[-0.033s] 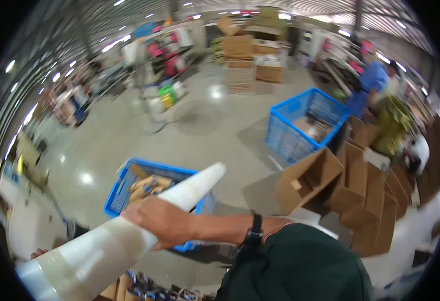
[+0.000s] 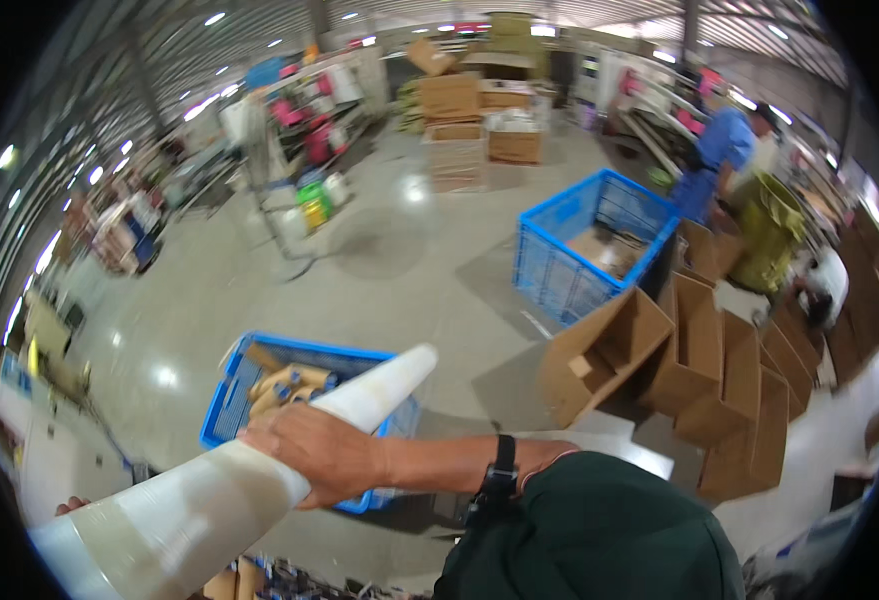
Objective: Operating an industrial machine to wrap or roll plastic film onto cardboard tubes.
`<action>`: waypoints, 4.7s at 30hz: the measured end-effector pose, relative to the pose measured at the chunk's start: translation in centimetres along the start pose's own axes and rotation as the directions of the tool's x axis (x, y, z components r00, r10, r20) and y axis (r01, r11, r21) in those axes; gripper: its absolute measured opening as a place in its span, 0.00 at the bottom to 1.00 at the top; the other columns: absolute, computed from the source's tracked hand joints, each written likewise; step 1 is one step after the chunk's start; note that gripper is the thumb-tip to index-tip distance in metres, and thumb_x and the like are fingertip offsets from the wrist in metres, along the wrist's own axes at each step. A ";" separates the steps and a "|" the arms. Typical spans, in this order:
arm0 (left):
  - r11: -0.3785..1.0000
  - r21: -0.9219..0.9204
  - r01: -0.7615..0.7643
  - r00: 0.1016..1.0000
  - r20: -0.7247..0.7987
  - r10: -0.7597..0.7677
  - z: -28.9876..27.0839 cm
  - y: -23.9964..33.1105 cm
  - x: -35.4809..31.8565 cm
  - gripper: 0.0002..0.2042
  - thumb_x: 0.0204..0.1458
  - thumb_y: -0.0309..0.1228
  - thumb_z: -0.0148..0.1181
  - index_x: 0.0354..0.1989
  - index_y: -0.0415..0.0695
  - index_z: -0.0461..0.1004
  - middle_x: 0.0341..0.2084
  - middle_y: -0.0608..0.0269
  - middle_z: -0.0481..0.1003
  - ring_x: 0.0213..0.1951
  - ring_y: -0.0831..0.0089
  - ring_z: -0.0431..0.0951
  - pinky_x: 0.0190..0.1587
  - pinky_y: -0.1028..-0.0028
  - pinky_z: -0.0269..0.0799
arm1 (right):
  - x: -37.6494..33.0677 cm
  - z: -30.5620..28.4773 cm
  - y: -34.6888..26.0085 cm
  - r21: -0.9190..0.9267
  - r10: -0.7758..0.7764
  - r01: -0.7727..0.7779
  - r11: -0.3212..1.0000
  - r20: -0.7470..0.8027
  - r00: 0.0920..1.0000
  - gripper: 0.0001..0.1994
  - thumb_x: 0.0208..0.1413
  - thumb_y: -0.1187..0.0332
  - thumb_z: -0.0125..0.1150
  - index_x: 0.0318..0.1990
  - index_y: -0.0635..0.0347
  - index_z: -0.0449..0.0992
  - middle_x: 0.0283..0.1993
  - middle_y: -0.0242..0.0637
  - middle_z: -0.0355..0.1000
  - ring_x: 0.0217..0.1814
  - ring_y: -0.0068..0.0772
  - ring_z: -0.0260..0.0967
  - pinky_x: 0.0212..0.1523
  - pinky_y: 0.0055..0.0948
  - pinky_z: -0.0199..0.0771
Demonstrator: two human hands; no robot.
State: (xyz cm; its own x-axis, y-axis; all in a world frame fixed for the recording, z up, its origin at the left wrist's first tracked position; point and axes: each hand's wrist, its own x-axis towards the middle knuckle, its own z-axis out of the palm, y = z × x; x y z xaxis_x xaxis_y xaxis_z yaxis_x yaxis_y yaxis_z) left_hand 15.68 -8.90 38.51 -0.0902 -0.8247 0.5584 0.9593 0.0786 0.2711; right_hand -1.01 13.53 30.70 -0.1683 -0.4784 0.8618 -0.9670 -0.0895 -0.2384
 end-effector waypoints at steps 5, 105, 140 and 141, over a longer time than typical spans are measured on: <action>0.926 0.046 0.374 0.908 0.184 -0.376 8.8 -11.2 -9.6 0.45 0.39 0.51 0.66 0.62 0.37 0.55 0.57 0.44 0.63 0.58 0.50 0.63 0.61 0.54 0.56 | -6.4 -12.5 0.9 0.105 0.309 -0.295 0.950 -0.155 0.939 0.46 0.33 0.66 0.72 0.62 0.66 0.53 0.55 0.50 0.63 0.57 0.53 0.62 0.56 0.44 0.63; 0.345 0.491 0.800 0.084 -0.661 0.746 -35.2 10.9 -39.7 0.43 0.41 0.28 0.70 0.63 0.32 0.48 0.55 0.42 0.65 0.55 0.58 0.69 0.56 0.66 0.65 | -1.4 60.7 -4.2 0.558 -0.502 0.036 0.829 0.713 0.489 0.32 0.41 0.64 0.66 0.57 0.61 0.64 0.58 0.48 0.62 0.61 0.50 0.59 0.59 0.41 0.61; -0.551 0.053 0.833 0.517 -0.428 0.741 -8.8 10.3 -31.9 0.38 0.32 0.32 0.71 0.57 0.45 0.62 0.48 0.51 0.66 0.52 0.52 0.66 0.55 0.58 0.62 | 1.7 54.9 -17.1 0.034 -0.353 -0.895 -0.445 0.912 0.211 0.33 0.56 0.42 0.49 0.63 0.55 0.58 0.60 0.40 0.63 0.58 0.47 0.62 0.59 0.51 0.63; -0.590 0.151 0.793 0.595 -0.398 0.698 -10.6 12.5 -28.2 0.37 0.33 0.31 0.70 0.57 0.45 0.61 0.48 0.51 0.66 0.52 0.52 0.66 0.56 0.57 0.61 | 5.5 56.1 -15.5 0.151 -0.284 -0.872 -0.465 0.908 0.308 0.33 0.57 0.43 0.48 0.63 0.55 0.58 0.60 0.41 0.62 0.60 0.47 0.61 0.60 0.51 0.61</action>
State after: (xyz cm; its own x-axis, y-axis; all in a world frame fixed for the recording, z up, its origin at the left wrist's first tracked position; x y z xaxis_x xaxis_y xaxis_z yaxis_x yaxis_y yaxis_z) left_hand 33.01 9.37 17.85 0.7224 -0.6589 0.2096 -0.6781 -0.6158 0.4013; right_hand 23.78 -36.73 14.00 0.3960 -0.9153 -0.0731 0.6257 0.3272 -0.7081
